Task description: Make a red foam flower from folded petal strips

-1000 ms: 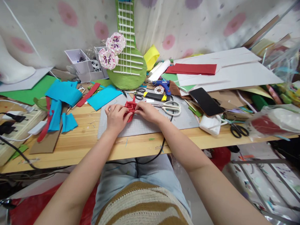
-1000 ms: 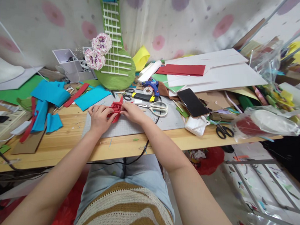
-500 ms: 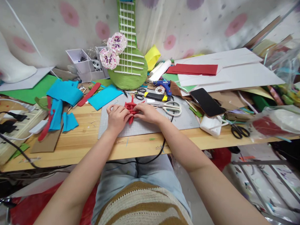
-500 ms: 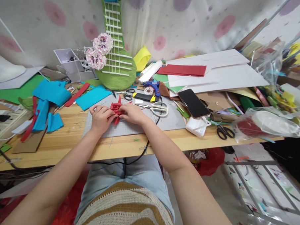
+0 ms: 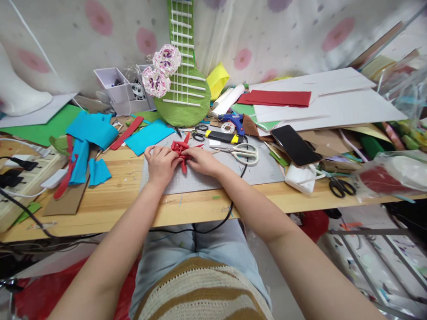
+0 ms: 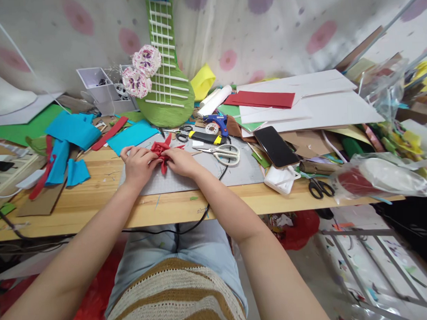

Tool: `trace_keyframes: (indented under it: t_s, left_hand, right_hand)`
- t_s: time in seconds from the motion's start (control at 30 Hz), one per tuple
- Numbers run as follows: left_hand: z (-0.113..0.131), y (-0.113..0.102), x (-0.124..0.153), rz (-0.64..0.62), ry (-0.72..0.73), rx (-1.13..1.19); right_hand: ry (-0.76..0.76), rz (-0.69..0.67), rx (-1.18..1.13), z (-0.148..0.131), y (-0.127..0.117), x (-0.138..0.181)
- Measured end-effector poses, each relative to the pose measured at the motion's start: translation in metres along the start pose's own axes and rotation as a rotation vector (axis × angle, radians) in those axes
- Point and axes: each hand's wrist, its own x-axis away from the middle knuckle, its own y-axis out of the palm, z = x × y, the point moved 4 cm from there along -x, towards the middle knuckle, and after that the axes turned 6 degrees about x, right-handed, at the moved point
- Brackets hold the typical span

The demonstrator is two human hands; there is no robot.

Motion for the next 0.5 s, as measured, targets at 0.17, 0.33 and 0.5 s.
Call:
trace_keyframes:
  t_s: [0.17, 0.33, 0.5]
  left_hand:
    - [0.001, -0.001, 0.0, -0.021, 0.013, -0.008]
    - [0.002, -0.005, 0.0, -0.003, 0.034, 0.0]
    - [0.004, -0.008, 0.001, 0.004, 0.028, -0.016]
  right_hand:
    - [0.039, 0.046, -0.008, 0.004, -0.001, 0.0]
    - [0.074, 0.09, 0.013, 0.01, -0.003, 0.0]
    - [0.039, 0.132, -0.028, 0.011, -0.002, 0.0]
